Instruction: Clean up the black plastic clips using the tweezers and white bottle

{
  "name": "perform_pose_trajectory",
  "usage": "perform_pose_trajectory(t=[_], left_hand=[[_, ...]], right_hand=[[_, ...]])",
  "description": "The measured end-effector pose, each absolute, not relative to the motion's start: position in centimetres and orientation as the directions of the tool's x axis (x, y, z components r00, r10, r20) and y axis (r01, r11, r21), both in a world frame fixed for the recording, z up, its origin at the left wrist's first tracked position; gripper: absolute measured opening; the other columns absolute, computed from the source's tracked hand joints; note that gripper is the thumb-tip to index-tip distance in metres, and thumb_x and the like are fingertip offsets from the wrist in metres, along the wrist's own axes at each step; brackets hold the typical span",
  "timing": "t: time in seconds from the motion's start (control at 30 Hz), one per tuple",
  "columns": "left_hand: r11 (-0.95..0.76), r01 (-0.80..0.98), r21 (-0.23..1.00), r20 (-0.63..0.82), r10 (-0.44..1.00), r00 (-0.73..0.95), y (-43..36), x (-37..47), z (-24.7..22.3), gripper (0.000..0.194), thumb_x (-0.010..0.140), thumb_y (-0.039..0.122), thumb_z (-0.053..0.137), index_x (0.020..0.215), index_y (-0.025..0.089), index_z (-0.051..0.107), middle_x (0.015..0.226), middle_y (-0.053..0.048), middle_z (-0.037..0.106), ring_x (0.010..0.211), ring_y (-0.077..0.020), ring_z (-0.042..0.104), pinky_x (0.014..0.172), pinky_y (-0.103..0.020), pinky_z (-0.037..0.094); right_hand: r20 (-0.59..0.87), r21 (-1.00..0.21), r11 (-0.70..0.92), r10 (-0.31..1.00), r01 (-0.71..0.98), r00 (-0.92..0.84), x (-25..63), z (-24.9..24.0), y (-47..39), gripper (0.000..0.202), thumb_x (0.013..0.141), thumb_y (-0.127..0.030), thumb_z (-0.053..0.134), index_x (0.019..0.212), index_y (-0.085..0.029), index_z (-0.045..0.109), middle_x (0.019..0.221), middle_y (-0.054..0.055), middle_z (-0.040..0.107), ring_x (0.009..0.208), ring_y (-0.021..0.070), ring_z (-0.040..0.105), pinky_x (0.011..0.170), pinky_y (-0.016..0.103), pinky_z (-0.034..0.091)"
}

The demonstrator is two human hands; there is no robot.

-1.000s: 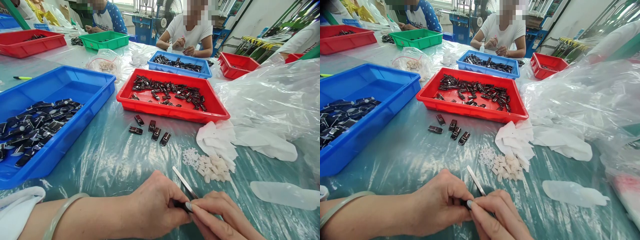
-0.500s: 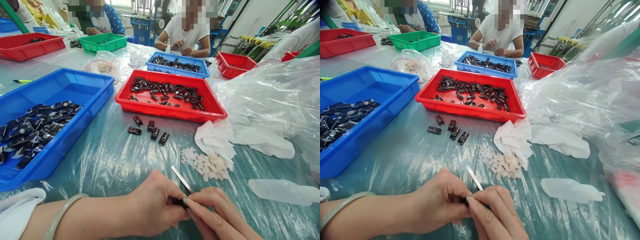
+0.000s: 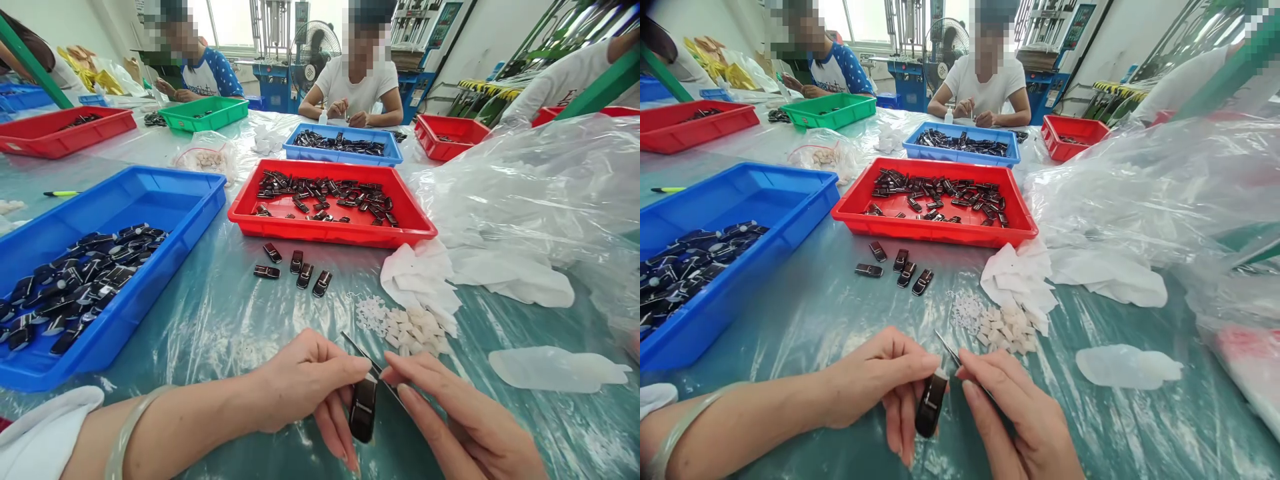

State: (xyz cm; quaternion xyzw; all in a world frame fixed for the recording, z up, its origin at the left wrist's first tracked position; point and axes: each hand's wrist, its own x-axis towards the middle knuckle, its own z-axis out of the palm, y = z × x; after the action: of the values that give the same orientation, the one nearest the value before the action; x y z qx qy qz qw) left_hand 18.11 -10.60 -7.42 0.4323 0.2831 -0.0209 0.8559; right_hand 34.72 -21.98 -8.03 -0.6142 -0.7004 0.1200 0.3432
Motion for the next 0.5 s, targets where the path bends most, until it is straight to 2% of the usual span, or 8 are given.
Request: perform_pose_trajectory(t=[0.3, 0.4, 0.5], left_hand=[[0.625, 0.252, 0.739, -0.488, 0.239, 0.839, -10.5, 18.1, -7.6, 0.047, 0.074, 0.052, 0.053, 0.056, 0.009, 0.056, 0.056, -0.006, 0.061, 0.038, -0.0112, 0.059, 0.034, -0.016, 0.043], [0.577, 0.250, 0.778, -0.475, 0.278, 0.835, -10.4, 18.0, -7.8, 0.037, 0.070, 0.045, 0.061, 0.063, 0.009, 0.059, 0.060, -0.005, 0.061, 0.042, -0.0094, 0.059, 0.037, -0.014, 0.043], [0.491, 0.262, 0.831, -0.461, 0.344, 0.818, -10.1, 17.7, -7.8, 0.030, 0.065, 0.036, 0.066, 0.077, 0.010, 0.061, 0.057, 0.000, 0.059, 0.040, -0.0079, 0.055, 0.039, -0.016, 0.044]], right_hand=[[0.393, -0.581, 0.266, 0.919, 0.770, -0.021, 34.6, -7.8, -20.7, 0.031, 0.087, -0.014, 0.048, 0.113, -0.028, 0.057, 0.083, -0.002, 0.065, 0.077, 0.0088, 0.065, 0.065, 0.014, 0.052], [0.416, -0.549, 0.288, 0.908, 0.785, -0.041, 34.9, -8.1, -20.7, 0.029, 0.087, -0.018, 0.048, 0.112, -0.028, 0.058, 0.085, -0.001, 0.067, 0.075, 0.0098, 0.066, 0.064, 0.014, 0.054], [0.452, -0.512, 0.309, 0.890, 0.802, -0.055, 35.8, -10.1, -21.2, 0.029, 0.084, -0.027, 0.051, 0.111, -0.030, 0.058, 0.092, 0.000, 0.070, 0.078, 0.0150, 0.069, 0.066, 0.019, 0.057]])
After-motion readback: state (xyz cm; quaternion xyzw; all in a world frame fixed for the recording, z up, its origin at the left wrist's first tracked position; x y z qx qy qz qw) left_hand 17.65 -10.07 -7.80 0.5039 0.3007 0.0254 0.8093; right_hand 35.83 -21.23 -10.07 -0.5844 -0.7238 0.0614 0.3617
